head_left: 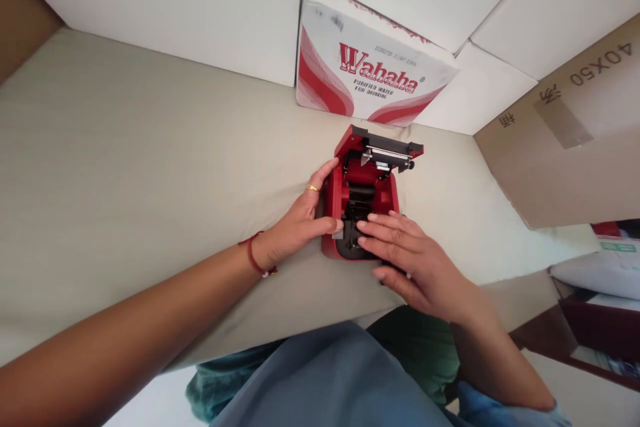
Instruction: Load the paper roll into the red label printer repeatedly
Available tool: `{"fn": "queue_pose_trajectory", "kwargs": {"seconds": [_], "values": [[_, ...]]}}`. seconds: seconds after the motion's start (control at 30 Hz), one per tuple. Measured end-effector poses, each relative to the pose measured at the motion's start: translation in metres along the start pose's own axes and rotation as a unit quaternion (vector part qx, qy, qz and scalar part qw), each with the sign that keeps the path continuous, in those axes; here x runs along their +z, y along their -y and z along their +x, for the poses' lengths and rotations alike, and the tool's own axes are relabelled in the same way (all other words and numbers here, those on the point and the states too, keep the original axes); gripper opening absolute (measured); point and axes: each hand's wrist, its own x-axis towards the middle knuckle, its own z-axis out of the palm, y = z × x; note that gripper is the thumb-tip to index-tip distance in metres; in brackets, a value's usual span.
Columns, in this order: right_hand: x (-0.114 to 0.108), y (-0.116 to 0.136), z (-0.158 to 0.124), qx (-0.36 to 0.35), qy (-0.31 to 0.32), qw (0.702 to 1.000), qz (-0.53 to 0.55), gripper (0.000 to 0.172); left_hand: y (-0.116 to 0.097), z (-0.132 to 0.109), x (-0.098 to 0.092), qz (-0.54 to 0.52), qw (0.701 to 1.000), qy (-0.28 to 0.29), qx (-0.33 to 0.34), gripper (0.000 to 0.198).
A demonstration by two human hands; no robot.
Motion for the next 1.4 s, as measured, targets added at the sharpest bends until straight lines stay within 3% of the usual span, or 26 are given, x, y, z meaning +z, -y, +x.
{"fn": "queue_pose_trajectory", "kwargs": {"seconds": [0.17,0.27,0.33,0.4,0.5,0.57,0.63,0.7,0.8,0.9,1.0,1.1,1.2,1.4], "values": [[0.031,0.005,-0.035,-0.006,-0.054,0.996,-0.068,0.059,0.001,-0.003,-0.001,0.045,0.999,-0.005,0.029,0.112],[0.042,0.003,-0.039,-0.008,-0.077,0.994,-0.079,0.059,-0.004,-0.008,0.001,0.157,0.984,-0.042,0.075,0.096],[0.044,0.003,-0.038,-0.005,-0.082,0.994,-0.078,0.063,-0.014,-0.015,0.006,0.276,0.946,-0.087,0.146,0.084],[0.044,0.004,-0.037,-0.005,-0.083,0.994,-0.067,0.068,-0.026,-0.024,0.015,0.376,0.887,-0.122,0.239,0.079],[0.038,0.007,-0.039,-0.014,-0.094,0.995,-0.017,0.074,-0.038,-0.036,0.034,0.462,0.804,-0.073,0.367,0.071],[0.031,0.005,-0.040,0.013,-0.131,0.991,0.039,0.069,-0.042,-0.041,0.045,0.499,0.774,-0.036,0.389,0.068],[0.023,-0.005,-0.035,0.094,-0.216,0.968,0.086,0.056,-0.042,-0.043,0.054,0.521,0.767,-0.034,0.372,0.070],[0.017,-0.026,-0.020,0.177,-0.313,0.927,0.109,0.049,-0.042,-0.043,0.058,0.535,0.765,-0.042,0.355,0.071],[0.011,-0.069,0.017,0.204,-0.378,0.891,0.147,0.057,-0.042,-0.042,0.060,0.548,0.754,-0.043,0.359,0.060],[0.008,-0.097,0.054,0.175,-0.342,0.901,0.201,0.066,-0.041,-0.042,0.058,0.552,0.746,-0.042,0.371,0.042],[0.007,-0.093,0.068,0.190,-0.304,0.912,0.202,0.075,-0.040,-0.043,0.056,0.555,0.743,-0.044,0.372,0.045],[0.007,-0.070,0.055,0.212,-0.313,0.910,0.167,0.075,-0.037,-0.045,0.054,0.563,0.740,-0.045,0.366,0.057],[0.011,-0.052,0.030,0.177,-0.293,0.930,0.132,0.069,-0.033,-0.046,0.054,0.566,0.735,-0.055,0.369,0.060],[0.031,-0.046,-0.007,0.134,-0.217,0.964,0.069,0.054,-0.028,-0.047,0.053,0.556,0.743,-0.063,0.367,0.065]]}}
